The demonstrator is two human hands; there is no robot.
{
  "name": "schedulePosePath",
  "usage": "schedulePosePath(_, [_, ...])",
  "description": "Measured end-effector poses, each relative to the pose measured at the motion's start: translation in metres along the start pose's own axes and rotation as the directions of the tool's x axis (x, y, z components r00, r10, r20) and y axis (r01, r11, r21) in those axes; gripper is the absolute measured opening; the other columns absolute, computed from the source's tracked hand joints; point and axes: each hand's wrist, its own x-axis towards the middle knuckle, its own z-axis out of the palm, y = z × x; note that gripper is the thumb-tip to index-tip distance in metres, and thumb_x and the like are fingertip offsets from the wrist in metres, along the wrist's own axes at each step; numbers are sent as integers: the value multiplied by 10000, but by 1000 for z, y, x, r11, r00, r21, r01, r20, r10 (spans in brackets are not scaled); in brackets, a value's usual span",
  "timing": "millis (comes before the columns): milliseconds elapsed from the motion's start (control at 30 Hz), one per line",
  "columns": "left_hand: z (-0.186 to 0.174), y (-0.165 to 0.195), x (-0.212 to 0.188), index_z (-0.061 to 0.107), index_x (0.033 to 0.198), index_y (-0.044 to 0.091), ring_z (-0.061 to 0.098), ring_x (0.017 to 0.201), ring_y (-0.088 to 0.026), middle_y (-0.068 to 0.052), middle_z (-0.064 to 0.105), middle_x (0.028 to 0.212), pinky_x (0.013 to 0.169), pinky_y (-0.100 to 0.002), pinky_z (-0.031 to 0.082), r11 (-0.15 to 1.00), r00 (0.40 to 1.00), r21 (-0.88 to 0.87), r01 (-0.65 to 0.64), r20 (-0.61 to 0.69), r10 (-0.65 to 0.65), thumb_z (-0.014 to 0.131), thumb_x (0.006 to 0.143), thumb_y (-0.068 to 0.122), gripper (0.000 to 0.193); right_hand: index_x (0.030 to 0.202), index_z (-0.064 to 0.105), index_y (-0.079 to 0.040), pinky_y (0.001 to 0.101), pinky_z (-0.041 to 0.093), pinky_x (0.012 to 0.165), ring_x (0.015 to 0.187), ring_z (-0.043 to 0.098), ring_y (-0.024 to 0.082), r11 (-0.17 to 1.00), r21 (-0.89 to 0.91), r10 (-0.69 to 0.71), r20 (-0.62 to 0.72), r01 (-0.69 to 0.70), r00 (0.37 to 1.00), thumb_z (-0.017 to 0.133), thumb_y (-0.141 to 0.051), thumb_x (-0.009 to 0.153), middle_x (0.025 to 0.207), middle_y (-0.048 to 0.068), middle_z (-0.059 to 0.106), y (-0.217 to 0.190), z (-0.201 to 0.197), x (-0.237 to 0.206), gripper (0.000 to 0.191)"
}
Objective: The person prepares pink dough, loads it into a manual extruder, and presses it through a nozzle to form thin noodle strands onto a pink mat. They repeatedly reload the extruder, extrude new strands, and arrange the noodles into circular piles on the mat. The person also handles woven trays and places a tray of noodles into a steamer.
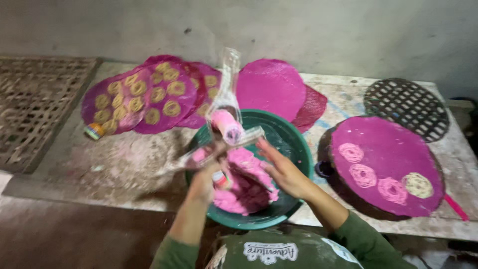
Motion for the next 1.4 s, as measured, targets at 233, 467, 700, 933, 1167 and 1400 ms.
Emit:
schedulePosePath(233, [176,-92,-75,659,1116,14,685,891,-240,-115,690,966,793,-377,569,921,846,139,365,363,-390,747,782,-34,348,1647,155,-2,454,556,1001,1162,641,376,397,895,-172,-144,203,974,610,-496,1110,1448,364,434,-38,-93,-71,860])
schedulePosePath(467, [317,-64,-83,675,1013,96,734,864,-244,-101,738,936,775,-354,584,188,811,814,-549,574,-114,825,739,303,375,1437,472,-159,499,613,994,1189,688,435,823,-251,-540,-65,510,839,618,-296,954,1410,301,563,-78,-203,-180,523])
schedulePosePath(700, [377,-174,-58,695,1105,133,719,943,-267,-108,728,1034,836,-384,572,247,629,684,-686,729,-271,713,880,366,324,1576,405,-153,431,574,1098,1354,692,406,776,-435,-524,-43,456,851,626,-236,1048,1518,254,595,-31,-239,-251,578])
schedulePosePath(933, [435,-204,4,688,1136,70,732,1019,-257,-121,765,1124,942,-385,579,382,678,798,-466,599,-425,764,798,305,419,1670,137,17,428,263,1247,1544,312,314,984,176,5,9,-6,1000,702,-529,1011,1690,204,263,33,-346,-329,1025])
schedulePosePath(1167, [427,-228,141,543,1372,26,608,1202,-296,-197,615,1368,1024,-427,498,557,647,671,-489,707,-285,840,760,241,714,1547,304,66,466,450,1079,1236,604,343,823,514,347,-117,-242,931,761,-382,830,1351,234,571,95,-340,-409,961])
schedulePosePath(1400, [324,-287,228,661,1311,1,689,1078,-242,-142,740,1203,958,-382,534,797,994,603,6,87,-73,572,986,81,347,1635,175,-89,571,386,1094,1262,549,427,686,727,416,-397,4,818,697,-353,839,1426,287,510,115,-327,-456,988])
